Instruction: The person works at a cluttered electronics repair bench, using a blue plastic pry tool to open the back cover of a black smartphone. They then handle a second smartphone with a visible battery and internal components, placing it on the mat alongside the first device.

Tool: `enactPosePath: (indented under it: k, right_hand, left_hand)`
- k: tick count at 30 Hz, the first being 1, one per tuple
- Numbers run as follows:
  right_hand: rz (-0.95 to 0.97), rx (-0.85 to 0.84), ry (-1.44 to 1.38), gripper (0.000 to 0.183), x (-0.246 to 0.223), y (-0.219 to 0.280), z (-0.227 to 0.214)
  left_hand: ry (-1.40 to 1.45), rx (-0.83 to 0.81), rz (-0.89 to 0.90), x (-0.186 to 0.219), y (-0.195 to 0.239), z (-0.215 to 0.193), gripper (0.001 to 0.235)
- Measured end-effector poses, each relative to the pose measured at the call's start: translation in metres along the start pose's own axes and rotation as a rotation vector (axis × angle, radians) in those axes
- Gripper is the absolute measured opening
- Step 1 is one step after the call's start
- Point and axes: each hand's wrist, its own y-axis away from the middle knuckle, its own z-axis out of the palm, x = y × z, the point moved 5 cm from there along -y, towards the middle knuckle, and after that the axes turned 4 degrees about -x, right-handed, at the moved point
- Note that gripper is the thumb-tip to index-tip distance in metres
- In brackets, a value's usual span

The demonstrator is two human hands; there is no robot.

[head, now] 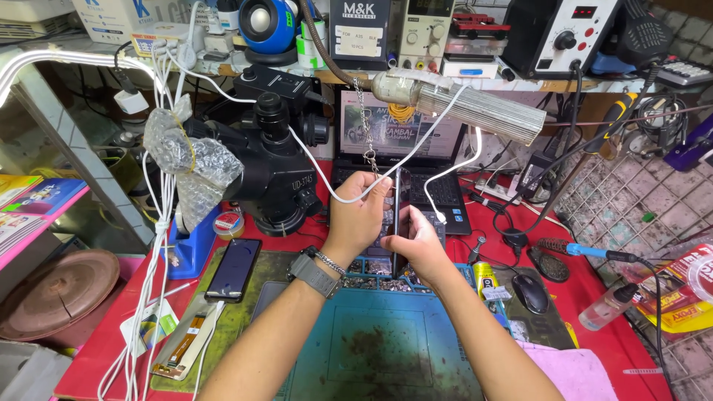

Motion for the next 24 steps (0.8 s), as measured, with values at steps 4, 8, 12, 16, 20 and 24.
enactPosePath:
  k: [4, 8, 12, 16, 20, 24]
  right_hand:
    - [0.006, 0.014, -0.002, 0.037, 0.0, 0.001, 0.001]
    - [0.002, 0.024, 0.009, 0.039, 0.013, -0.005, -0.005]
    - [0.024, 0.078, 0.031, 0.041, 0.021, -0.006, -0.01]
    - [0.023, 0.178, 0.122, 0.047, -0.027, 0.016, 0.012]
    - [0.071, 0.416, 0.531, 0.092, -0.082, 0.044, 0.038]
    - [0.002, 0.493, 0.676, 0.111, -0.099, 0.055, 0.05]
  left_hand:
    - [0.001, 0.001, 0.007, -0.006, 0.0, 0.001, 0.019]
    - [0.023, 0.017, 0.024, -0.006, 0.0, 0.001, 0.019]
    - [0.019, 0.036, 0.054, -0.007, -0.001, 0.001, 0.017]
    - [0.005, 0.061, 0.054, -0.015, -0.001, 0.001, 0.017]
    - [-0.001, 0.13, 0.037, -0.027, -0.001, 0.005, 0.016]
    - [0.167, 0.218, -0.06, -0.033, 0.001, 0.012, 0.015]
